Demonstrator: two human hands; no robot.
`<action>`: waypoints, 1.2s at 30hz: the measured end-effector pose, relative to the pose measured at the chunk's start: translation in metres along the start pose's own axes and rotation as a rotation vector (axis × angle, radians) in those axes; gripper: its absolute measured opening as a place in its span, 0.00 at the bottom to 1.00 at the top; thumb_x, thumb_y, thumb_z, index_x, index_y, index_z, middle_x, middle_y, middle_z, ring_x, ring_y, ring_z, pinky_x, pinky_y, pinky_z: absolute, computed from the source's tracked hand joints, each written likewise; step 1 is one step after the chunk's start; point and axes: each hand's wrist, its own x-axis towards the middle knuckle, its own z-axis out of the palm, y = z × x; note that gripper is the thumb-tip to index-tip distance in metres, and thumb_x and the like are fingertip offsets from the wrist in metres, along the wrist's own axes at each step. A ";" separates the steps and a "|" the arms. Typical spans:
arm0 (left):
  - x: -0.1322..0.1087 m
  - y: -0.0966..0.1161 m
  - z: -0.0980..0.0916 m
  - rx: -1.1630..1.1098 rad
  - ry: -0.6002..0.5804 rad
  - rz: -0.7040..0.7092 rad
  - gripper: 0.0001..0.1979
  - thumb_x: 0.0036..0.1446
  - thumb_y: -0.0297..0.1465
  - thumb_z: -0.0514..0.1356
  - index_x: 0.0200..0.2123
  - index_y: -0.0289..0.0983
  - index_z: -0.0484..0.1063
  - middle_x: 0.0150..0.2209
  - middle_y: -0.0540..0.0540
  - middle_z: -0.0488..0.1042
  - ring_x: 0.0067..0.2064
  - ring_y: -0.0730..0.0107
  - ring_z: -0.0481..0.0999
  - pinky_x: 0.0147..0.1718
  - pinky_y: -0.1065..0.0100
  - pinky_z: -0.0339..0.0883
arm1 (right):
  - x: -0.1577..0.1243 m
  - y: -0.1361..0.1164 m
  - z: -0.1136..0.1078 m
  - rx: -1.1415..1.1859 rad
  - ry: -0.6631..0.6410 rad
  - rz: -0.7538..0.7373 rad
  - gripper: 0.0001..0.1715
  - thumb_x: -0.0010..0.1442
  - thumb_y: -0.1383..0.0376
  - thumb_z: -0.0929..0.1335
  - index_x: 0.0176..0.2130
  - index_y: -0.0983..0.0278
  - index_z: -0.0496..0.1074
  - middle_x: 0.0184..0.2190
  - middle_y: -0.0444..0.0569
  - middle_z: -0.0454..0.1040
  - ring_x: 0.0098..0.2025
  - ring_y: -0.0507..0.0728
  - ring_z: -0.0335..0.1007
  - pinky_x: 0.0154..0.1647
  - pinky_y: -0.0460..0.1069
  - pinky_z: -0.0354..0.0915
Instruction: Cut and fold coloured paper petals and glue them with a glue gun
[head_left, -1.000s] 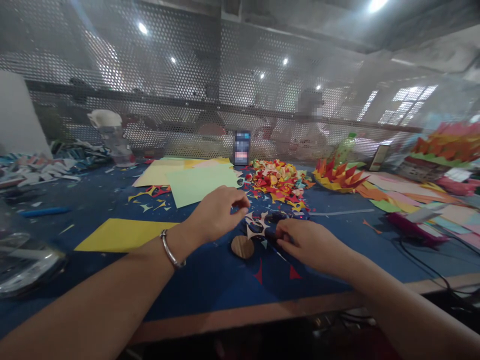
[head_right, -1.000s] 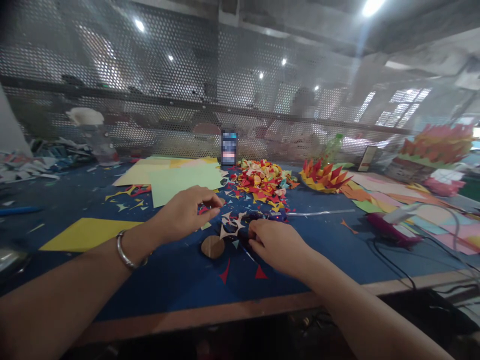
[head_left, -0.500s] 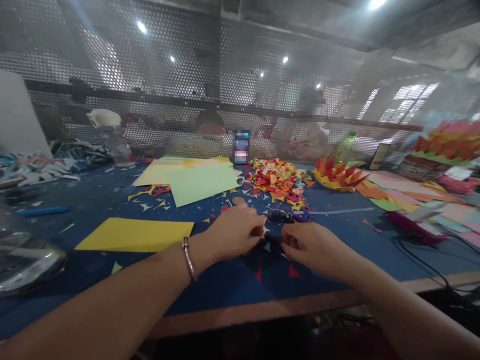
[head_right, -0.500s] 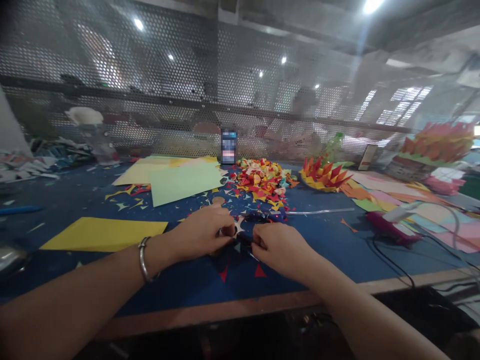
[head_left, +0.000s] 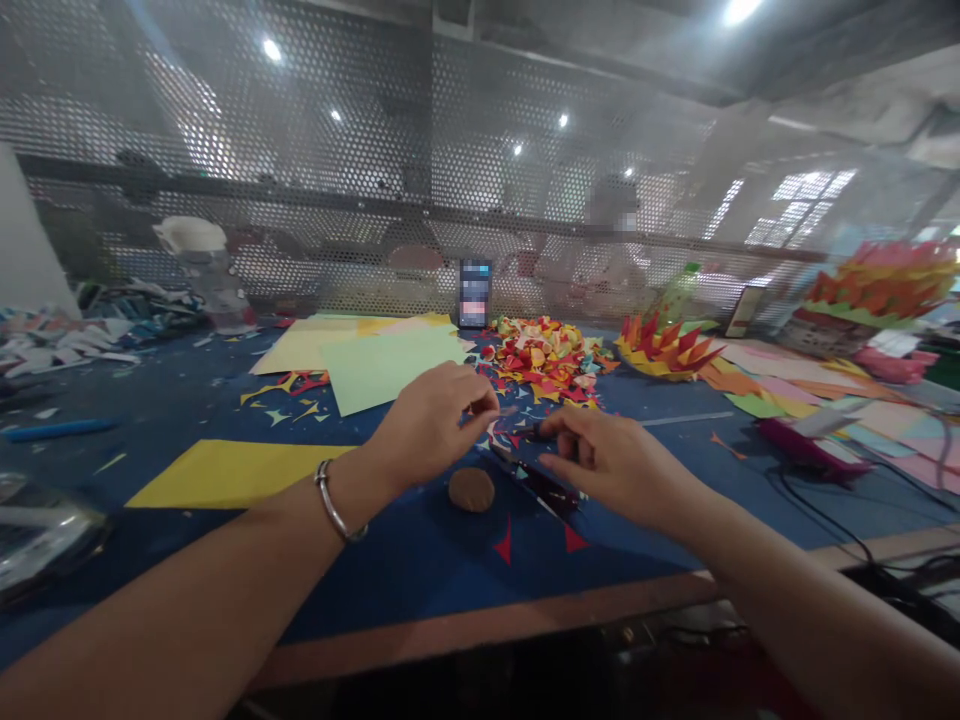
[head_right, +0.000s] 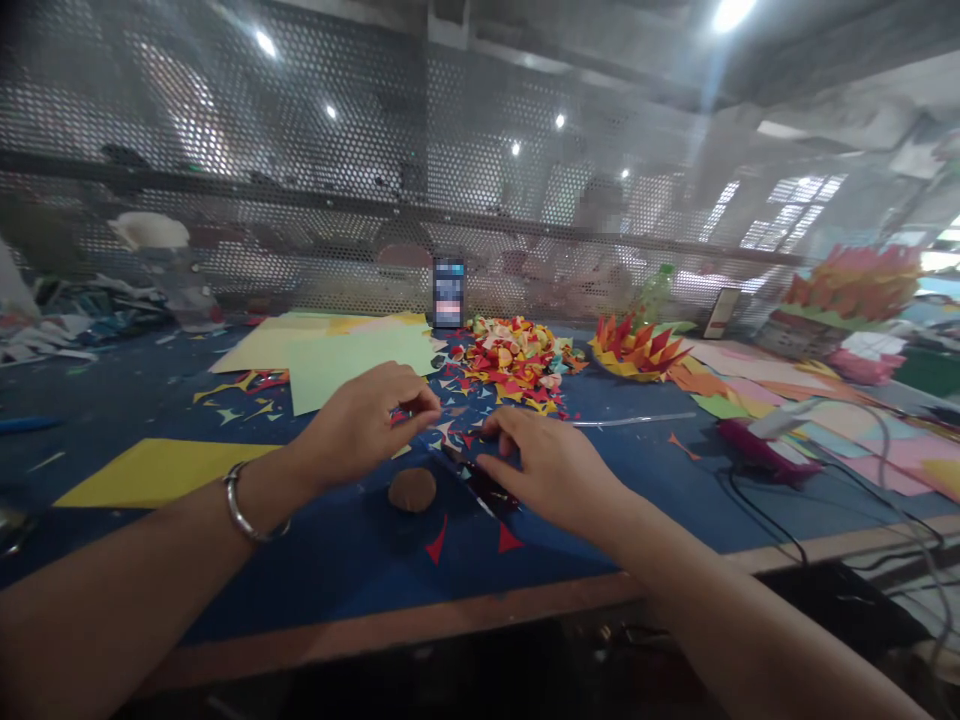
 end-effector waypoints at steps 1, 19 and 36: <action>0.000 0.005 0.000 -0.002 -0.015 0.036 0.06 0.59 0.30 0.56 0.31 0.37 0.71 0.30 0.47 0.71 0.36 0.65 0.68 0.36 0.64 0.60 | 0.005 -0.003 -0.001 0.014 0.027 -0.044 0.17 0.57 0.62 0.68 0.46 0.62 0.70 0.32 0.45 0.73 0.28 0.52 0.66 0.28 0.46 0.56; -0.003 -0.006 -0.001 -0.153 0.240 -0.140 0.08 0.59 0.28 0.56 0.41 0.38 0.71 0.36 0.46 0.74 0.36 0.69 0.72 0.37 0.66 0.65 | 0.142 0.094 -0.042 0.209 0.195 0.319 0.08 0.59 0.68 0.65 0.30 0.68 0.71 0.21 0.48 0.72 0.19 0.49 0.64 0.20 0.45 0.60; -0.005 -0.007 -0.002 -0.157 0.215 -0.169 0.06 0.59 0.30 0.57 0.37 0.38 0.73 0.31 0.50 0.77 0.31 0.73 0.74 0.31 0.71 0.66 | -0.005 0.072 -0.022 -0.099 -0.160 0.251 0.22 0.57 0.50 0.66 0.44 0.64 0.67 0.26 0.45 0.72 0.28 0.56 0.68 0.27 0.48 0.57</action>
